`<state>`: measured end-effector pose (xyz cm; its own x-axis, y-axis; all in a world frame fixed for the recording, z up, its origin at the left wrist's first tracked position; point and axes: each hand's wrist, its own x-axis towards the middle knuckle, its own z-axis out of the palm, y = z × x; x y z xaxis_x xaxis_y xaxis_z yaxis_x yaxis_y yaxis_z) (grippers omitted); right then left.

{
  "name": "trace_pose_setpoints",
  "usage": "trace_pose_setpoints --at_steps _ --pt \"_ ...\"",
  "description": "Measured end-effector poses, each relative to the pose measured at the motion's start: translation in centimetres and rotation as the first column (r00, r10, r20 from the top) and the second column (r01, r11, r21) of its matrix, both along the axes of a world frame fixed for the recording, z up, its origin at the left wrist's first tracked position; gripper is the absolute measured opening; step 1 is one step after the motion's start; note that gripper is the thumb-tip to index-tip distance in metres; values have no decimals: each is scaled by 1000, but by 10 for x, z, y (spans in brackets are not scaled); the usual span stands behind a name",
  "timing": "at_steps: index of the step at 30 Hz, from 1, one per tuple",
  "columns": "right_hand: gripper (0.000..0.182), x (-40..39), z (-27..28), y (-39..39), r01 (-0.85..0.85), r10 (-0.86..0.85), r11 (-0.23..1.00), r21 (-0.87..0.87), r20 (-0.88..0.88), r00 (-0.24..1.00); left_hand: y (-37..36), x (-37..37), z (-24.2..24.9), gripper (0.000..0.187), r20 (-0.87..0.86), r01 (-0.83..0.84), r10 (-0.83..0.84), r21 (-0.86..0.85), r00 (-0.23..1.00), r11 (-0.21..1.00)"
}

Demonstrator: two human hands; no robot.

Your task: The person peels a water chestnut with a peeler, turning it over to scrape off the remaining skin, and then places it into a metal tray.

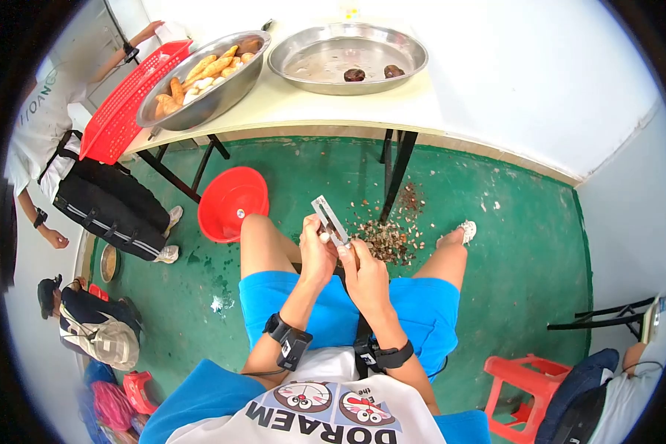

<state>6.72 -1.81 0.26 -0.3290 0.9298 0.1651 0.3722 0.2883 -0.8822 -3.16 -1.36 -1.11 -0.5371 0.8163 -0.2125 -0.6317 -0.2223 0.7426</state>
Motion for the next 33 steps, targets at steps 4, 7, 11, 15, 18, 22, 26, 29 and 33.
trace_pose_setpoints --at_steps 4,7,11,15,18,22,26,29,33 --pt "24 -1 -1 0 18 -18 1000 4 -23 1000 -1 0 -3 18 51 36 -37 22 998 999" --pt "26 0 -5 1 23 -23 1000 15 -18 1000 0 4 -3 17 58 22 -23 9 998 1000" --pt "28 0 -1 1 33 -33 999 12 -7 999 1 4 -2 16 81 9 -10 7 997 1000" --pt "29 -5 5 1 59 -59 998 0 -26 998 3 4 -1 15 78 5 -4 -9 997 1000" --pt "30 -6 10 2 62 -62 996 -57 -5 998 5 3 -3 15 91 31 -31 3 995 1000" --pt "30 -1 6 -1 52 -53 998 -31 -24 998 4 9 2 16 159 6 -8 9 987 1000" --pt "28 0 -6 7 26 -27 1000 -10 -163 986 2 4 2 17 298 68 -86 73 951 995" --pt "27 13 -12 25 205 -215 974 -94 -127 968 -4 8 3 21 335 146 -196 169 922 975" --pt "28 28 -20 32 207 -277 950 -234 -329 903 -4 6 13 26 357 178 -237 190 904 965"
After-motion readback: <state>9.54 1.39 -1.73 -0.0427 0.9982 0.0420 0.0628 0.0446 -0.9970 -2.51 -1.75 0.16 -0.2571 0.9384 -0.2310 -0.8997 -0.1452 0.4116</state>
